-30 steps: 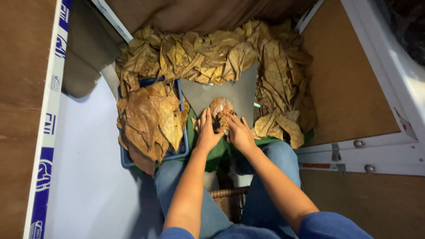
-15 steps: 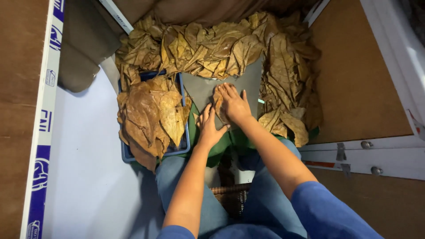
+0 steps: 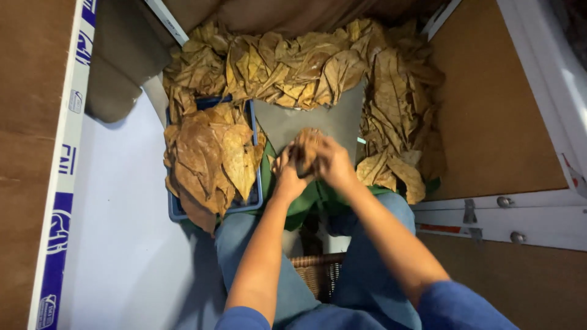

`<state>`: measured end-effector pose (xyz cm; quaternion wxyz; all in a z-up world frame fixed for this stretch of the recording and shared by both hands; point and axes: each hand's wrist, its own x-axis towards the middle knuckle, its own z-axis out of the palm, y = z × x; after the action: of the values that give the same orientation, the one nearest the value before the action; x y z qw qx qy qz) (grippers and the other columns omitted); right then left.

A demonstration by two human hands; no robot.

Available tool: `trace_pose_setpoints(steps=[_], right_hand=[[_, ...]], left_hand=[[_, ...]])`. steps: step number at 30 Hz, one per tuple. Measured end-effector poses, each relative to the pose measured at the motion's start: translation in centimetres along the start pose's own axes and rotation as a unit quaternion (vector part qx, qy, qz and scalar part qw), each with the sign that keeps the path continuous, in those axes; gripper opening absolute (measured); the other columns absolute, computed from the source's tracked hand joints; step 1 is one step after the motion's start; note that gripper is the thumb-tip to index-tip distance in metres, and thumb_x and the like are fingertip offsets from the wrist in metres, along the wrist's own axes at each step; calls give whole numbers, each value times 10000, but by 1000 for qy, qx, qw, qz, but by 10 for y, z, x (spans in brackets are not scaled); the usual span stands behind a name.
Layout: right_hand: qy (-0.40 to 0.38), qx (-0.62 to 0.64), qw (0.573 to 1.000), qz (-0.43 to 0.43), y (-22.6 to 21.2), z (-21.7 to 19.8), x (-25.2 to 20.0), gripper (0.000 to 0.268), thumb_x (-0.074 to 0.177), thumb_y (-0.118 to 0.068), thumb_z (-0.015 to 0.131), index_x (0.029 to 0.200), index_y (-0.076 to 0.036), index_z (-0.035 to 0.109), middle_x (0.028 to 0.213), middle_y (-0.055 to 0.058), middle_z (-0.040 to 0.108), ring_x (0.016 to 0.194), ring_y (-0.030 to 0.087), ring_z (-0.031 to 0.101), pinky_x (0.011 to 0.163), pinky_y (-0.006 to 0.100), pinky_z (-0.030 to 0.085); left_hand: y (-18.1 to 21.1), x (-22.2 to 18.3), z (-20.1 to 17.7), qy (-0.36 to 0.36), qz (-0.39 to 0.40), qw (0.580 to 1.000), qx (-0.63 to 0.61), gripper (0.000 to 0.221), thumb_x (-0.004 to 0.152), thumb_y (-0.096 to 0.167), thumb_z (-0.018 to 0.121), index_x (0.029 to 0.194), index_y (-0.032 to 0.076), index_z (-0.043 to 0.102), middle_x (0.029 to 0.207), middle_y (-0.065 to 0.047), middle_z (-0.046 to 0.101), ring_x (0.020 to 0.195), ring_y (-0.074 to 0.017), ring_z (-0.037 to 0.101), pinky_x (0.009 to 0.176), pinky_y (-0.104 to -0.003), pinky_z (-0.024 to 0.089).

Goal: A person is manually sorting and flattening dried tobacco leaves on a board before stacking them in a tray.

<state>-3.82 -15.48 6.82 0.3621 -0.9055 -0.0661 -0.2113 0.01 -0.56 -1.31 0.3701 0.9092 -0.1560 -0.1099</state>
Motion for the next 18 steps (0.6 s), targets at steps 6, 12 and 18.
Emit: trace_pose_setpoints(steps=[6, 12, 18], right_hand=[[-145, -40, 987, 52, 31, 39, -72, 646, 856, 69, 531, 1486, -68, 521, 1571, 192, 437, 1417, 490, 408, 1119, 693, 310], [-168, -29, 983, 64, 41, 45, -46, 742, 828, 94, 604, 1529, -125, 498, 1605, 167, 414, 1457, 459, 379, 1105, 763, 263], [-219, -127, 965, 60, 38, 48, -7, 596, 990, -40, 485, 1568, -179, 443, 1679, 73, 304, 1520, 339, 335, 1171, 708, 226]], left_hand=[[-13, 0, 13, 4, 0, 999, -39, 1242, 551, 196, 904, 1612, 177, 258, 1655, -9, 208, 1403, -405, 374, 1120, -671, 302], [2, -8, -2, 34, -1, 997, -66, 1167, 646, 218, 836, 1611, 115, 187, 1636, -121, 219, 1410, -484, 371, 1166, -694, 252], [-3, -6, -1, 15, -16, 993, -120, 1228, 605, 208, 857, 1608, 62, 163, 1645, -179, 196, 1508, -421, 266, 1244, -602, 161]])
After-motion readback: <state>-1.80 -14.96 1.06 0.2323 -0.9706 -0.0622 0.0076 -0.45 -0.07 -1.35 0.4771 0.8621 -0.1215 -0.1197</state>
